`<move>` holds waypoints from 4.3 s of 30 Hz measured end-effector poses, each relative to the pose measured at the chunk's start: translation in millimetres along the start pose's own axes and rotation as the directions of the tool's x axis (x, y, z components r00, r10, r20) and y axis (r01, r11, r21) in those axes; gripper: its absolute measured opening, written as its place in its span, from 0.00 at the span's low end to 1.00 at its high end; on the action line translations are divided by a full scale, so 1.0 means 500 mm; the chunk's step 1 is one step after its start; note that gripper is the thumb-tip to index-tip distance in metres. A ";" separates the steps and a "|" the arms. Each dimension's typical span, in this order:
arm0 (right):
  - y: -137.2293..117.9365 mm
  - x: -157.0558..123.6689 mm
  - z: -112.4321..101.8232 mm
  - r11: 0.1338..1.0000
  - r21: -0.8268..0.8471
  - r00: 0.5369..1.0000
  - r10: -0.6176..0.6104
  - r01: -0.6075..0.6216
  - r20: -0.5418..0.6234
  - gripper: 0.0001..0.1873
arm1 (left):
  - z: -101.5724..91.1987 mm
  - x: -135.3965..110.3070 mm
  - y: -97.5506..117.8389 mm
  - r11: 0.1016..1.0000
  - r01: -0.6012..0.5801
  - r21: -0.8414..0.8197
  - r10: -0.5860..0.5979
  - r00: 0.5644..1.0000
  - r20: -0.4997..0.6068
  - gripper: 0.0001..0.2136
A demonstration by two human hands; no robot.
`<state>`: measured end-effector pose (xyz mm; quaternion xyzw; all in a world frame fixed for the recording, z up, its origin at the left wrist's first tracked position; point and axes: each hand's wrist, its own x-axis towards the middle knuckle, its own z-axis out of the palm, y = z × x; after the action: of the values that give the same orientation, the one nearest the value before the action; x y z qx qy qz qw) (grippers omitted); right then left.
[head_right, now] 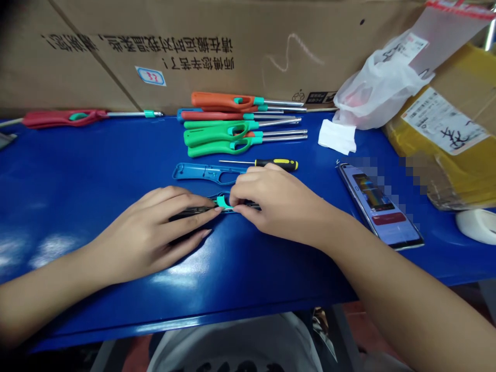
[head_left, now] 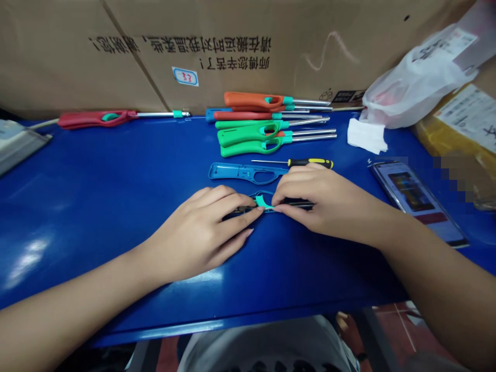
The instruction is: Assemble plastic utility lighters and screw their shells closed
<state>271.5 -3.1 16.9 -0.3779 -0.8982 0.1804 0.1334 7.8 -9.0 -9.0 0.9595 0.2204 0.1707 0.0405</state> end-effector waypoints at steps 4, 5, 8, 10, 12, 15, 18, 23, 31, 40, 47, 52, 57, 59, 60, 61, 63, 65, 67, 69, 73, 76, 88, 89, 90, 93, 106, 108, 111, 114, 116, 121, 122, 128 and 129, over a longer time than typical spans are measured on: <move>-0.002 0.002 0.000 0.995 0.088 0.999 0.038 -0.037 -0.010 0.08 | 0.001 -0.006 -0.004 1.000 -0.005 -0.006 0.005 1.000 -0.027 0.16; -0.002 0.003 0.000 0.995 0.094 0.999 0.040 -0.038 -0.013 0.08 | 0.001 -0.007 -0.005 1.000 -0.008 -0.010 0.008 0.999 -0.032 0.16; -0.001 0.003 0.001 0.997 0.073 0.999 0.032 -0.030 -0.020 0.08 | 0.001 -0.010 -0.006 1.000 -0.021 -0.011 0.020 0.999 -0.047 0.15; 0.001 0.004 0.003 0.999 0.048 1.000 0.024 -0.024 -0.019 0.08 | 0.002 -0.010 -0.005 1.000 -0.025 -0.003 0.025 0.998 -0.055 0.15; 0.002 0.005 0.005 0.999 0.031 1.000 0.023 -0.022 -0.015 0.08 | 0.004 -0.009 -0.004 1.000 -0.024 0.002 0.025 0.998 -0.055 0.15; 0.001 0.005 0.006 0.999 0.021 1.000 0.029 -0.029 -0.004 0.08 | 0.005 -0.008 -0.003 1.000 -0.027 -0.002 0.027 0.998 -0.055 0.15; -0.002 0.002 0.004 0.999 0.012 0.999 0.034 -0.034 -0.004 0.08 | 0.005 -0.009 -0.004 1.000 -0.030 -0.007 0.029 0.998 -0.056 0.16; -0.005 -0.001 0.004 1.000 -0.004 1.000 0.020 -0.020 0.001 0.09 | 0.005 -0.006 -0.004 1.000 -0.024 -0.001 0.024 0.999 -0.036 0.16; -0.004 0.000 0.006 1.000 -0.029 1.000 -0.008 0.007 -0.021 0.10 | 0.006 -0.003 -0.001 1.000 -0.022 -0.002 0.022 0.999 -0.037 0.16; -0.005 0.005 0.015 0.997 0.049 0.997 0.056 -0.053 -0.062 0.05 | 0.011 -0.001 -0.005 0.999 -0.041 -0.012 0.040 0.998 -0.057 0.16; -0.002 0.003 0.012 0.990 0.108 0.994 0.092 -0.086 -0.055 0.07 | 0.009 0.000 -0.001 1.000 -0.026 0.018 0.026 0.999 -0.025 0.15; -0.002 0.000 0.009 0.978 0.166 0.990 0.134 -0.126 -0.035 0.08 | 0.008 0.001 -0.001 1.000 -0.020 0.004 0.020 1.000 -0.020 0.15; -0.003 -0.002 0.002 0.949 0.237 0.976 0.215 -0.207 -0.011 0.09 | 0.010 0.001 0.001 1.000 -0.021 -0.007 0.020 1.000 -0.018 0.15; -0.002 -0.003 -0.005 0.933 0.257 0.963 0.268 -0.251 -0.031 0.08 | 0.010 0.001 0.001 1.000 -0.019 -0.011 0.019 1.000 -0.018 0.15; -0.002 -0.003 -0.008 0.924 0.269 0.954 0.296 -0.273 -0.048 0.07 | 0.010 0.000 0.001 1.000 -0.017 -0.012 0.017 1.000 -0.018 0.15; -0.001 -0.003 -0.011 0.913 0.284 0.944 0.324 -0.295 -0.063 0.06 | 0.010 0.000 0.001 1.000 -0.016 -0.013 0.016 1.000 -0.017 0.16; -0.001 -0.002 -0.016 0.886 0.313 0.925 0.377 -0.342 -0.055 0.05 | 0.009 0.001 0.001 1.000 -0.014 -0.015 0.014 1.000 -0.014 0.16; -0.001 0.000 -0.018 0.855 0.330 0.909 0.416 -0.400 0.024 0.04 | 0.009 0.001 0.000 1.000 -0.013 -0.018 0.013 1.000 -0.012 0.16; -0.001 0.003 -0.018 0.829 0.329 0.890 0.441 -0.452 0.113 0.04 | 0.008 0.001 0.000 1.000 -0.010 -0.019 0.010 1.000 -0.011 0.16; -0.001 0.005 -0.017 0.808 0.332 0.872 0.470 -0.487 0.135 0.03 | 0.008 0.001 -0.001 1.000 -0.011 -0.020 0.011 1.000 -0.013 0.16; 0.004 0.006 -0.016 0.778 0.339 0.844 0.524 -0.528 0.112 0.04 | 0.008 0.000 -0.001 1.000 -0.018 -0.022 0.018 1.000 -0.015 0.16; 0.010 0.004 -0.015 0.781 0.334 0.846 0.514 -0.529 0.138 0.04 | 0.009 0.000 -0.001 1.000 -0.021 -0.024 0.020 1.000 -0.016 0.16; 0.010 0.001 -0.019 0.786 0.397 0.878 0.456 -0.474 0.145 0.03 | 0.006 0.001 0.001 0.999 -0.023 -0.029 0.023 1.000 -0.012 0.16; 0.012 -0.001 -0.024 0.794 0.388 0.882 0.448 -0.468 0.146 0.05 | 0.006 0.001 0.001 0.999 -0.027 -0.029 0.026 1.000 -0.015 0.15; 0.015 -0.002 -0.028 0.802 0.377 0.885 0.443 -0.463 0.145 0.07 | 0.005 0.002 0.001 0.999 -0.025 -0.028 0.025 1.000 -0.012 0.15; 0.022 -0.006 -0.036 0.829 0.332 0.892 0.430 -0.450 0.136 0.08 | 0.005 0.002 0.001 1.000 -0.019 -0.024 0.019 1.000 -0.014 0.15; 0.022 -0.001 -0.020 0.841 0.245 0.874 0.447 -0.483 0.190 0.08 | 0.005 0.002 0.002 0.999 -0.041 -0.036 0.040 0.999 -0.022 0.15; 0.022 -0.004 -0.020 0.833 0.255 0.870 0.456 -0.492 0.187 0.07 | 0.000 0.003 0.000 0.995 -0.060 -0.079 0.055 0.996 -0.063 0.15; 0.020 -0.006 -0.022 0.826 0.261 0.865 0.465 -0.500 0.189 0.06 | -0.018 0.003 -0.009 0.982 -0.056 -0.178 0.032 0.990 -0.139 0.14; 0.018 -0.005 -0.027 0.825 0.252 0.861 0.468 -0.506 0.199 0.06 | -0.044 0.001 -0.028 0.975 -0.003 -0.221 -0.032 0.987 -0.155 0.10; 0.017 -0.005 -0.031 0.831 0.246 0.865 0.460 -0.499 0.200 0.07 | -0.059 -0.004 -0.045 0.971 0.034 -0.236 -0.061 0.993 -0.105 0.07; 0.014 -0.006 -0.039 0.858 0.243 0.888 0.409 -0.453 0.209 0.07 | -0.074 -0.014 -0.072 0.967 0.087 -0.240 -0.089 0.996 0.002 0.07; 0.013 -0.006 -0.039 0.860 0.251 0.893 0.399 -0.444 0.209 0.07 | -0.074 -0.015 -0.074 0.966 0.089 -0.242 -0.087 0.996 0.016 0.07; 0.003 -0.003 -0.033 0.850 0.252 0.885 0.424 -0.462 0.194 0.08 | -0.064 -0.015 -0.077 0.951 0.104 -0.292 -0.094 0.994 0.051 0.08; 0.002 -0.002 -0.032 0.847 0.246 0.880 0.433 -0.471 0.194 0.08 | -0.063 -0.016 -0.078 0.946 0.109 -0.305 -0.099 0.994 0.050 0.08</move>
<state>278.7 0.4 31.0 -0.5429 -0.7549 0.3589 0.0808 -25.6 22.6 12.1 0.9313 0.2407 0.1842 0.2020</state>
